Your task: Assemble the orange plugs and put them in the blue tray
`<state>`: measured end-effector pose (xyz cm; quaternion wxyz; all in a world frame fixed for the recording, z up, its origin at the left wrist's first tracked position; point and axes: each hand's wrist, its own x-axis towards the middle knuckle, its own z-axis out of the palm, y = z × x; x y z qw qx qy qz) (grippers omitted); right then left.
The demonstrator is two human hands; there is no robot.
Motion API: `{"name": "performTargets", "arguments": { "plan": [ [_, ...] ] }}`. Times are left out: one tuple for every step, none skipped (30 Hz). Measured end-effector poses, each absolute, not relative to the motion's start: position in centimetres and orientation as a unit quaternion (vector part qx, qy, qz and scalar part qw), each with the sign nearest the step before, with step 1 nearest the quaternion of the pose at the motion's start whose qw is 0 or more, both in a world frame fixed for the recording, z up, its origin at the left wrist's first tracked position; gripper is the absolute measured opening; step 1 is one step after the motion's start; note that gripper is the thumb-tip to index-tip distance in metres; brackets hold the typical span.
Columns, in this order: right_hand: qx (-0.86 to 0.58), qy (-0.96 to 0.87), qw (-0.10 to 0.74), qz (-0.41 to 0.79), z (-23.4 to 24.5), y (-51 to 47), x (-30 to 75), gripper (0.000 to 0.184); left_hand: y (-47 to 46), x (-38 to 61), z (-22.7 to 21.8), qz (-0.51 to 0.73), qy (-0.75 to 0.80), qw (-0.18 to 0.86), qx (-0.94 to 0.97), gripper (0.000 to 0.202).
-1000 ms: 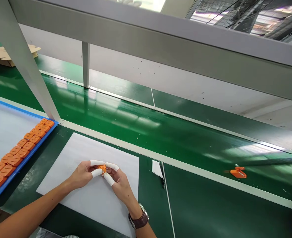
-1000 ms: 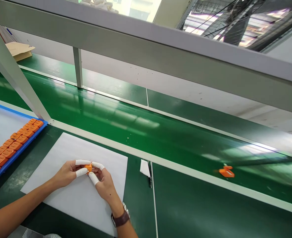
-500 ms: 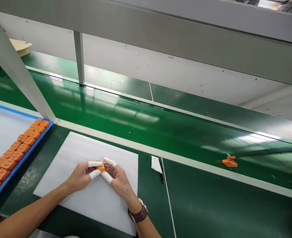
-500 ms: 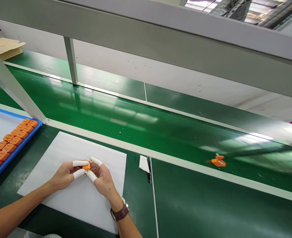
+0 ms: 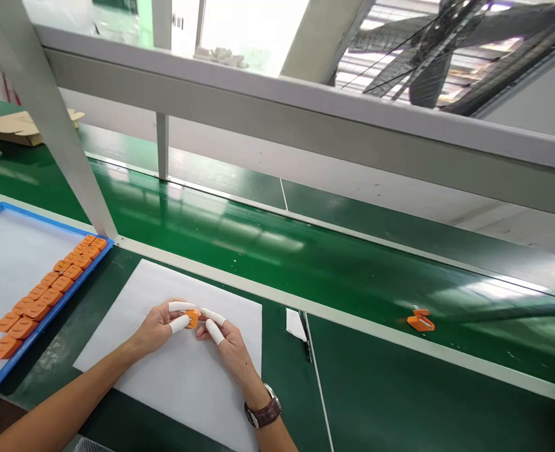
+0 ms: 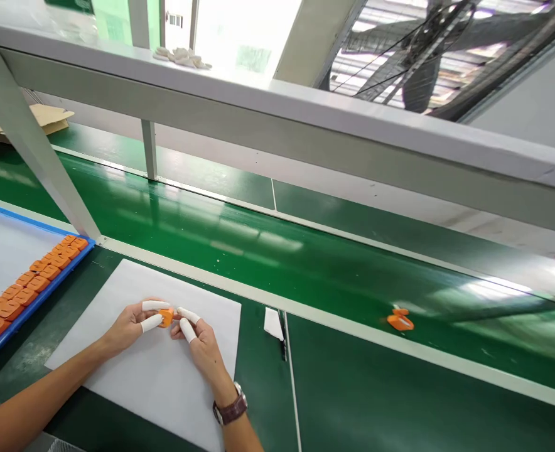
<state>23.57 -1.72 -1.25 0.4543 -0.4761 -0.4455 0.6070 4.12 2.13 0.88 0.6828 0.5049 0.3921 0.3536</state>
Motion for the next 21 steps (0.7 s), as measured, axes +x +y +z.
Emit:
{"name": "performTargets", "arguments": {
  "plan": [
    [-0.486,-0.45,0.453,0.597,-1.2,-1.9,23.5,0.04,2.1,3.9,1.6,0.373,0.394,0.676,0.499,0.029],
    [-0.496,-0.455,0.448,0.588,-1.3,-2.0,23.5,0.041,2.0,3.3,2.5,0.391,0.4,0.665,0.495,0.029],
    [-0.506,-0.461,0.439,0.581,-1.5,-2.1,23.5,0.043,1.9,2.3,3.5,0.41,0.409,0.65,0.493,0.03],
    [-0.515,-0.468,0.429,0.575,-1.7,-2.3,23.5,0.045,1.8,0.8,4.6,0.429,0.424,0.628,0.492,0.032],
    [-0.524,-0.474,0.421,0.569,-2.1,-2.4,23.6,0.047,1.7,-1.1,5.8,0.452,0.446,0.595,0.493,0.035],
    [-0.531,-0.478,0.411,0.566,-2.6,-2.4,23.7,0.049,1.4,-3.5,7.0,0.48,0.477,0.549,0.491,0.038],
    [-0.538,-0.482,0.403,0.563,-3.1,-2.4,23.8,0.051,1.1,-6.2,8.1,0.509,0.517,0.491,0.483,0.041],
    [-0.545,-0.486,0.39,0.561,-3.5,-2.3,23.9,0.053,0.5,-9.2,9.2,0.539,0.56,0.42,0.469,0.045],
    [-0.553,-0.491,0.374,0.559,-4.0,-2.3,24.0,0.054,-0.2,-12.3,10.1,0.563,0.603,0.347,0.447,0.048],
    [-0.562,-0.497,0.356,0.557,-4.3,-2.2,24.0,0.054,-1.1,-15.4,10.8,0.568,0.643,0.294,0.422,0.053],
    [-0.571,-0.501,0.339,0.555,-4.5,-2.1,24.1,0.054,-2.1,-18.3,11.3,0.558,0.684,0.253,0.396,0.058],
    [-0.578,-0.504,0.324,0.554,-4.6,-2.0,24.1,0.054,-3.0,-20.9,11.4,0.529,0.723,0.237,0.376,0.062],
    [-0.585,-0.504,0.313,0.553,-4.5,-1.9,24.1,0.054,-3.9,-23.1,11.2,0.491,0.758,0.234,0.358,0.065],
    [-0.59,-0.503,0.304,0.554,-4.2,-1.8,24.0,0.054,-4.7,-24.9,10.7,0.444,0.787,0.245,0.352,0.066],
    [-0.595,-0.501,0.296,0.554,-3.8,-1.8,24.0,0.054,-5.3,-26.3,10.0,0.404,0.802,0.262,0.353,0.066],
    [-0.599,-0.501,0.288,0.554,-3.3,-1.7,23.9,0.054,-5.7,-27.3,9.2,0.368,0.806,0.286,0.363,0.065],
    [-0.604,-0.503,0.279,0.552,-2.7,-1.7,23.7,0.053,-5.9,-27.9,8.4,0.342,0.804,0.31,0.375,0.064],
    [-0.608,-0.507,0.274,0.546,-2.0,-1.8,23.6,0.052,-6.0,-28.2,7.6,0.326,0.798,0.329,0.386,0.064],
    [-0.612,-0.513,0.278,0.533,-1.3,-2.0,23.4,0.05,-5.9,-28.4,7.0,0.317,0.791,0.344,0.395,0.064],
    [-0.614,-0.523,0.29,0.516,-0.5,-2.2,23.2,0.048,-5.8,-28.3,6.5,0.313,0.785,0.353,0.402,0.065],
    [-0.613,-0.536,0.307,0.492,0.4,-2.5,23.1,0.045,-5.6,-28.3,6.3,0.311,0.781,0.359,0.406,0.066]
  ]
}}
